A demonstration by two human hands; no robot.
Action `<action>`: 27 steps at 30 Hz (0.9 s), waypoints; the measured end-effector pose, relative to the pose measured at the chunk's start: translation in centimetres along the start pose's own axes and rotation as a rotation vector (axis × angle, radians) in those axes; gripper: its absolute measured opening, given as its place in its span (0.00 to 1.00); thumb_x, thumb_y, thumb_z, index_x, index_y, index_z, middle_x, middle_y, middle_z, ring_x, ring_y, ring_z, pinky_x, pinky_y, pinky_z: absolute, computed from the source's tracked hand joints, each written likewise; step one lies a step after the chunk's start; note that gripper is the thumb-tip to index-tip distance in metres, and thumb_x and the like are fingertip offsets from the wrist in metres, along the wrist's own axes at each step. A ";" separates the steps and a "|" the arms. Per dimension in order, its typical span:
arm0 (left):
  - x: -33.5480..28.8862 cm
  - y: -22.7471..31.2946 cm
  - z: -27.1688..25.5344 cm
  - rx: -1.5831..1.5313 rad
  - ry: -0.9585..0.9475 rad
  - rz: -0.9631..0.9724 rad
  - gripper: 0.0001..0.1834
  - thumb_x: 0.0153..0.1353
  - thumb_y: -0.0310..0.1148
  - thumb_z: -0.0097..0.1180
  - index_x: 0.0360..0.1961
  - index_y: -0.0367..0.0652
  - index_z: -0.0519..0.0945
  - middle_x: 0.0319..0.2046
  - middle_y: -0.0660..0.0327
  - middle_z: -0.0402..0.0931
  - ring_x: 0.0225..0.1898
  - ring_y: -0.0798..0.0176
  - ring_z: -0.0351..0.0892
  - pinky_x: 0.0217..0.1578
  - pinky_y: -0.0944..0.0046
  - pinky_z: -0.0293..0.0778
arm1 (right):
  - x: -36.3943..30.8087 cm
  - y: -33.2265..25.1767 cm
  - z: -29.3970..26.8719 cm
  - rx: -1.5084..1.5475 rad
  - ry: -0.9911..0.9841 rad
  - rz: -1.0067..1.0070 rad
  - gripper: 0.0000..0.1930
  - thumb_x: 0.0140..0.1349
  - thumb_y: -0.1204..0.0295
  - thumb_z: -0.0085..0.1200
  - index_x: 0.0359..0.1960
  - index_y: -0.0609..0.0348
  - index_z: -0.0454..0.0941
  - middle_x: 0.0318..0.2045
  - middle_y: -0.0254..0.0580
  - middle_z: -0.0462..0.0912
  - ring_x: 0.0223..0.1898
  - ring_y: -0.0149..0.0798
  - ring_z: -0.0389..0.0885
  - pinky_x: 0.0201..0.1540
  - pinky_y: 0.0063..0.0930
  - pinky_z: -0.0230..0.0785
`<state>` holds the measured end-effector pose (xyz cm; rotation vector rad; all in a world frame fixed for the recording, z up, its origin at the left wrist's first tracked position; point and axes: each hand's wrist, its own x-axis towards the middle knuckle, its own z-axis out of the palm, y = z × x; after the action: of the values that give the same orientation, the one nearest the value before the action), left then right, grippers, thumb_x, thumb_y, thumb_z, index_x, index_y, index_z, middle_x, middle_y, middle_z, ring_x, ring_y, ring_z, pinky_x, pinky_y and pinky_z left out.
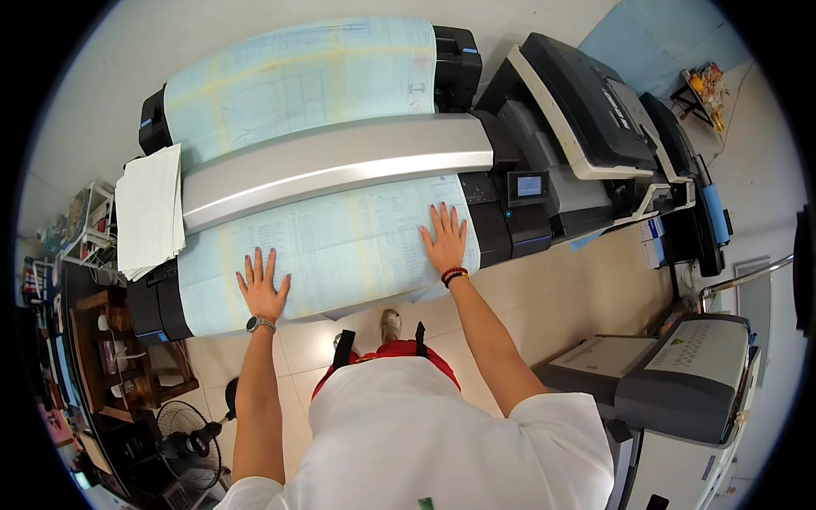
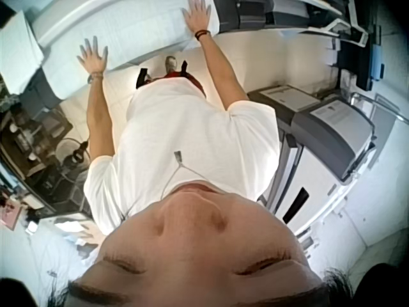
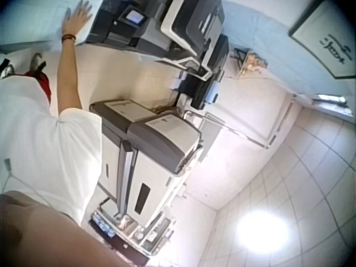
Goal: The person picks up a large printed paper sheet from a wide-format printer, folds it into several sections, and places the folded sheet onto a stack of similar papers on top of the printer.
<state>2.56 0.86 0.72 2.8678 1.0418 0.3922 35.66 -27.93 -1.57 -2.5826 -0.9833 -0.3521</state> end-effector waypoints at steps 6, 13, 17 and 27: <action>0.1 0.1 0.0 0.008 -0.005 -0.002 0.35 0.60 0.54 0.52 0.69 0.66 0.61 0.73 0.63 0.49 0.73 0.49 0.44 0.68 0.36 0.36 | 0.0 0.0 0.0 0.019 -0.009 0.017 0.30 0.68 0.48 0.41 0.69 0.44 0.61 0.71 0.37 0.57 0.72 0.47 0.49 0.72 0.52 0.34; 0.0 0.0 0.0 0.020 0.006 0.002 0.35 0.60 0.53 0.52 0.69 0.66 0.61 0.73 0.63 0.49 0.73 0.49 0.45 0.68 0.37 0.37 | 0.0 -0.2 -0.2 0.013 -0.012 0.015 0.30 0.68 0.49 0.41 0.69 0.43 0.61 0.71 0.37 0.57 0.72 0.47 0.49 0.72 0.52 0.34; 0.0 -0.1 0.1 0.017 0.011 0.003 0.35 0.60 0.53 0.52 0.69 0.66 0.61 0.73 0.63 0.49 0.73 0.48 0.45 0.68 0.37 0.37 | 0.1 -0.2 -0.2 0.014 -0.015 0.014 0.30 0.68 0.49 0.41 0.69 0.44 0.61 0.71 0.37 0.57 0.72 0.48 0.49 0.72 0.53 0.34; 0.0 -0.1 0.2 0.013 0.014 -0.001 0.35 0.60 0.54 0.51 0.69 0.67 0.61 0.73 0.63 0.49 0.73 0.48 0.45 0.68 0.36 0.37 | 0.1 -0.1 -0.1 0.008 -0.021 0.011 0.30 0.69 0.48 0.40 0.69 0.45 0.61 0.71 0.38 0.57 0.72 0.48 0.48 0.72 0.53 0.34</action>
<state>2.59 0.95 0.57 2.8800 1.0514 0.4071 35.64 -27.83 -1.46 -2.5885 -0.9751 -0.3175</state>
